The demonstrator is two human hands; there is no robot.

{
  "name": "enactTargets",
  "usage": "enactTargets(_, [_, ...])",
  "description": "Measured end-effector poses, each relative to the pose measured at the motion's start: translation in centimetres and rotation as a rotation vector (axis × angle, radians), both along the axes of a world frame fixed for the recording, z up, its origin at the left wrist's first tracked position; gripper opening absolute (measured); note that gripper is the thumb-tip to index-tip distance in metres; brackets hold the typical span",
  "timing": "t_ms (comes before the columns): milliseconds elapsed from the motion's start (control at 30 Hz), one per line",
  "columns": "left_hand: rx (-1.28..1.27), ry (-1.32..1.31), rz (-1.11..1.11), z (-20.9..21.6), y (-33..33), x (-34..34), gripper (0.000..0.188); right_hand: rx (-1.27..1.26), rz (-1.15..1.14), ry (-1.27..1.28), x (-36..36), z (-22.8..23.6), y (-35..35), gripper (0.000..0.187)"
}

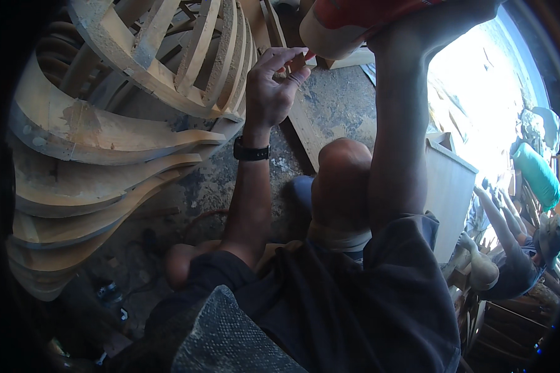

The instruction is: The person measures, cuts, sands, and glues small wooden components to a curved wooden furniture frame. The person uses a ruler to measure, a miter saw to cut a small wooden piece, a handheld sander to smooth it, and applies glue from a bottle before attaching it to the frame.

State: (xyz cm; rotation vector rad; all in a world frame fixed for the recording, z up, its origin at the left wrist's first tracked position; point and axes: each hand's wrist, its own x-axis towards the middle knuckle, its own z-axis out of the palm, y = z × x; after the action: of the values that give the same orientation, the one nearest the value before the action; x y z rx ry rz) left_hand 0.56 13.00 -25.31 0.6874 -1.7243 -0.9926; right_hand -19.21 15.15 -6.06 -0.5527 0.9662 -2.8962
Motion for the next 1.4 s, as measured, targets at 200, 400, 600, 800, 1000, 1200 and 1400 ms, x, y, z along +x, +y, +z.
enactTargets(200, [0.058,0.035,0.000,1.2,0.3,-0.2,0.030,0.319,-0.511,0.758,-3.2,-4.9,-1.3,0.029])
enactTargets(400, [0.081,0.075,-0.035,1.1,0.1,0.2,0.030,0.428,-0.260,0.587,-1.6,-5.3,-1.0,0.027])
enactTargets(600, [0.062,0.084,-0.029,1.3,0.3,0.1,0.032,0.061,0.448,0.102,-2.8,-5.1,-0.9,0.073])
enactTargets(800, [0.042,0.113,-0.024,1.2,0.3,0.1,0.035,-0.007,0.752,0.079,-9.1,-7.7,-1.6,0.091])
enactTargets(1000, [0.073,0.137,-0.029,1.3,0.4,0.2,0.036,0.062,0.819,0.090,-11.5,-9.1,-1.8,0.103])
enactTargets(1200, [0.058,0.126,-0.014,1.6,0.5,-0.1,0.036,0.167,0.717,0.077,-13.3,-9.4,-2.0,0.102])
enactTargets(1400, [0.053,0.099,-0.007,1.5,0.5,-0.1,0.037,0.125,0.727,0.136,-12.1,-9.1,-1.9,0.101])
